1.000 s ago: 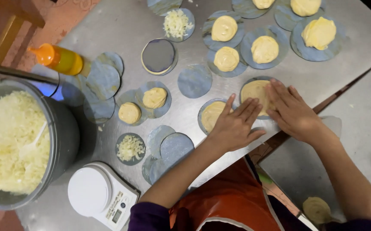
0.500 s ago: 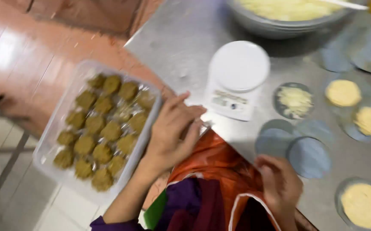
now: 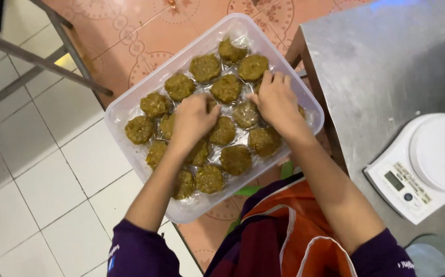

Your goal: The person places a green filling onto circular dough pieces, weighs chopped onions, and adds them to the dough. They then place a top dough layer over the filling and press the edges to seal the pies.

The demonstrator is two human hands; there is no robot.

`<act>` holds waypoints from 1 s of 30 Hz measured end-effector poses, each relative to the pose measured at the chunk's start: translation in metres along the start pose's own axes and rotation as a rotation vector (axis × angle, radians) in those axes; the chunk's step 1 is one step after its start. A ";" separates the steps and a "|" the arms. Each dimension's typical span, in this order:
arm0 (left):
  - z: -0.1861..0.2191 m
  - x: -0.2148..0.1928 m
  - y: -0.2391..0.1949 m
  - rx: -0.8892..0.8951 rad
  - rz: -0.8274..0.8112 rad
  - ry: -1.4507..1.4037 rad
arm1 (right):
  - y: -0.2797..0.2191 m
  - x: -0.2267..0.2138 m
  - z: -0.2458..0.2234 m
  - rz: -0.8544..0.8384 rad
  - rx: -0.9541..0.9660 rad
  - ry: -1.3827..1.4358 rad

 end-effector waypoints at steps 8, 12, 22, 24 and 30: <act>0.001 0.013 0.084 0.262 -0.094 0.169 | 0.018 -0.008 0.014 -0.244 -0.031 -0.127; 0.003 0.013 0.094 0.197 -0.183 0.224 | 0.020 -0.016 0.004 -0.364 -0.013 -0.071; 0.043 -0.015 0.105 0.079 -0.500 0.290 | -0.037 -0.033 -0.010 -0.025 0.001 0.147; 0.053 -0.013 0.107 0.030 -0.576 0.249 | -0.057 -0.070 0.006 -0.024 0.004 0.315; 0.038 -0.004 0.127 -0.250 -0.600 0.240 | -0.245 -0.209 0.139 0.092 0.172 1.042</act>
Point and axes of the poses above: each hand's wrist, its own y-axis towards the middle knuckle, its own x-axis out of the palm, z = x × y, the point moved 3 cm from there along y, towards the middle knuckle, and after that the axes turned 11 degrees about -y, right-handed, at the moved point
